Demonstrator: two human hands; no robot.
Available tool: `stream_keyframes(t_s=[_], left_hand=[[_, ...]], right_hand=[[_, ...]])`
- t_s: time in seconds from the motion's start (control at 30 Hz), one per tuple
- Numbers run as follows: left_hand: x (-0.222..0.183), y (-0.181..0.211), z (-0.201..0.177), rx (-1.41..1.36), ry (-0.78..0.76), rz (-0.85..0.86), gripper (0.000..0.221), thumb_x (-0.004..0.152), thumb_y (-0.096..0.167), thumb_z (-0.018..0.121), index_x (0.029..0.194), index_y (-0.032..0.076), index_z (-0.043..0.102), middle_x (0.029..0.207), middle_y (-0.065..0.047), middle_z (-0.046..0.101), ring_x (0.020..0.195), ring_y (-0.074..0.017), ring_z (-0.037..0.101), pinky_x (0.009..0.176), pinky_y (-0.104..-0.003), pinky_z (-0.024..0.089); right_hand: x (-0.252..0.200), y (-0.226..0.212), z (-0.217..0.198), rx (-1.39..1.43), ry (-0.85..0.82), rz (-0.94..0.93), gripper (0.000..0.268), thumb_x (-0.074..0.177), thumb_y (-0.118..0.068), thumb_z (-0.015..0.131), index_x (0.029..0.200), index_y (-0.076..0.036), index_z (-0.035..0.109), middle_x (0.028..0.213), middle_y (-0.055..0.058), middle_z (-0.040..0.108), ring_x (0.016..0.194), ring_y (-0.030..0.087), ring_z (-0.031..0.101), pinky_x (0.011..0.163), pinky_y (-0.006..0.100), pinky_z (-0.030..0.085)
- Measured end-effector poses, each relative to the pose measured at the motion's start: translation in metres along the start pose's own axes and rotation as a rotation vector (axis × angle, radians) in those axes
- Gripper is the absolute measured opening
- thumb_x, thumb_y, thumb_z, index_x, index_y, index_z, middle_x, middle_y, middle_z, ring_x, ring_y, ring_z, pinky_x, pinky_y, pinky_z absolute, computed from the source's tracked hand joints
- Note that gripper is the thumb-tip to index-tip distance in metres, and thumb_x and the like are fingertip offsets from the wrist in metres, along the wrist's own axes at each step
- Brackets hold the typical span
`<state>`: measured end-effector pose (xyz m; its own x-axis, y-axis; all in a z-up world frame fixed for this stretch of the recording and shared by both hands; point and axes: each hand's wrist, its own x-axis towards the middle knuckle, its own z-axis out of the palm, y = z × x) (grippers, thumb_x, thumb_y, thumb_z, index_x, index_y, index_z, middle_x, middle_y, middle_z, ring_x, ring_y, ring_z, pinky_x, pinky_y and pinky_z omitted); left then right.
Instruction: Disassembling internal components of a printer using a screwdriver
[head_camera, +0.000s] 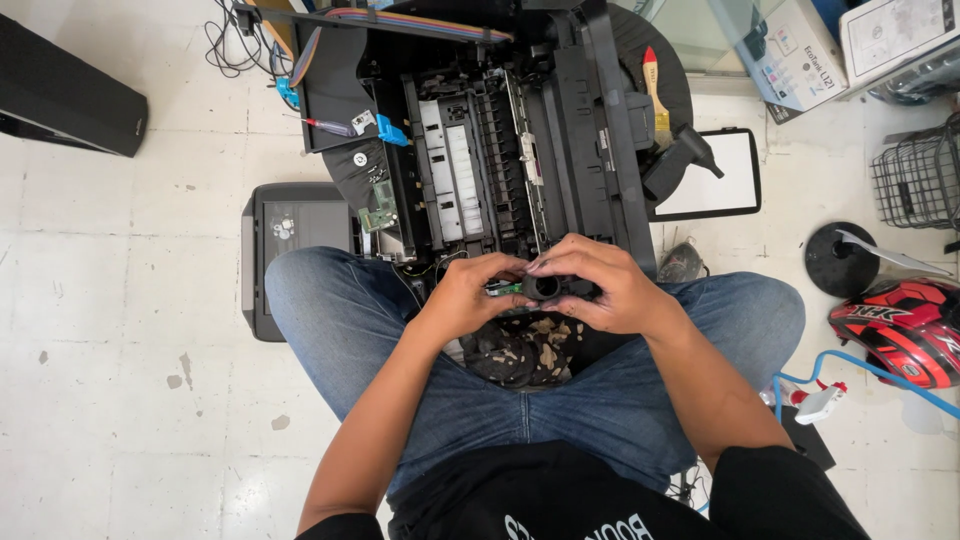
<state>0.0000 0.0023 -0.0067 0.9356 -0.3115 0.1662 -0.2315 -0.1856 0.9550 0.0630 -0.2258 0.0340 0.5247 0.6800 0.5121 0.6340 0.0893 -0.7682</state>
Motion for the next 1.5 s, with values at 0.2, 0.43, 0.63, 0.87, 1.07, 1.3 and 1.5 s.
stream_keyframes(t_s=[0.2, 0.43, 0.63, 0.87, 1.07, 1.3, 1.5], left_hand=[[0.011, 0.019, -0.016, 0.181, -0.122, -0.113, 0.040, 0.090, 0.005, 0.077, 0.127, 0.001, 0.065, 0.109, -0.019, 0.075, 0.103, -0.0385, 0.074, 0.089, -0.053, 0.061], [0.033, -0.007, -0.014, 0.262, -0.320, -0.106, 0.029, 0.090, 0.002, 0.074, 0.118, -0.003, 0.069, 0.102, -0.020, 0.076, 0.097, -0.0388, 0.075, 0.085, -0.052, 0.061], [0.046, -0.008, -0.013, 0.155, -0.181, -0.006, 0.017, 0.089, 0.005, 0.075, 0.105, 0.003, 0.070, 0.098, -0.015, 0.076, 0.096, -0.0375, 0.074, 0.084, -0.048, 0.060], [0.048, -0.001, -0.013, 0.113, 0.009, 0.027, 0.019, 0.092, 0.007, 0.077, 0.110, 0.004, 0.072, 0.098, -0.013, 0.076, 0.094, -0.0320, 0.075, 0.084, -0.043, 0.061], [0.040, 0.005, -0.027, 0.183, 0.154, -0.053, 0.029, 0.092, 0.010, 0.078, 0.118, 0.003, 0.070, 0.100, -0.014, 0.078, 0.092, -0.0316, 0.077, 0.080, -0.042, 0.063], [0.057, -0.017, -0.005, 0.345, -0.100, -0.297, 0.037, 0.092, 0.016, 0.074, 0.124, -0.001, 0.067, 0.103, -0.022, 0.076, 0.096, -0.0398, 0.075, 0.083, -0.051, 0.062], [0.095, -0.076, 0.016, 0.628, -0.054, -0.514, 0.058, 0.090, 0.041, 0.076, 0.127, -0.002, 0.063, 0.103, -0.024, 0.074, 0.094, -0.0446, 0.075, 0.078, -0.051, 0.062]], right_hand=[[0.007, -0.001, 0.004, 0.014, 0.031, 0.020, 0.043, 0.094, -0.011, 0.074, 0.128, 0.012, 0.060, 0.112, 0.025, 0.074, 0.101, 0.043, 0.073, 0.086, 0.053, 0.058], [-0.007, 0.017, 0.003, 0.028, 0.084, 0.092, 0.047, 0.086, 0.000, 0.080, 0.127, 0.013, 0.062, 0.113, 0.025, 0.075, 0.104, 0.042, 0.074, 0.089, 0.055, 0.058], [-0.007, 0.033, 0.000, 0.162, 0.271, 0.128, 0.049, 0.088, -0.007, 0.080, 0.126, 0.016, 0.059, 0.114, 0.029, 0.072, 0.112, 0.040, 0.072, 0.093, 0.049, 0.058], [-0.026, 0.056, -0.003, 0.221, 0.364, 0.204, 0.042, 0.093, -0.008, 0.074, 0.125, 0.013, 0.057, 0.115, 0.029, 0.069, 0.105, 0.041, 0.073, 0.089, 0.049, 0.062], [-0.040, 0.073, -0.012, 0.496, 0.713, 0.360, 0.041, 0.108, -0.029, 0.055, 0.138, -0.003, 0.043, 0.124, 0.023, 0.063, 0.092, 0.040, 0.075, 0.076, 0.049, 0.069], [-0.048, 0.110, -0.048, 0.562, 1.223, 0.563, 0.032, 0.107, -0.043, 0.054, 0.119, -0.014, 0.053, 0.105, 0.014, 0.073, 0.068, 0.036, 0.076, 0.057, 0.047, 0.072], [-0.039, 0.117, -0.051, 0.479, 1.350, 0.612, 0.029, 0.104, -0.043, 0.060, 0.100, -0.014, 0.057, 0.088, 0.011, 0.075, 0.062, 0.032, 0.076, 0.053, 0.043, 0.071]])
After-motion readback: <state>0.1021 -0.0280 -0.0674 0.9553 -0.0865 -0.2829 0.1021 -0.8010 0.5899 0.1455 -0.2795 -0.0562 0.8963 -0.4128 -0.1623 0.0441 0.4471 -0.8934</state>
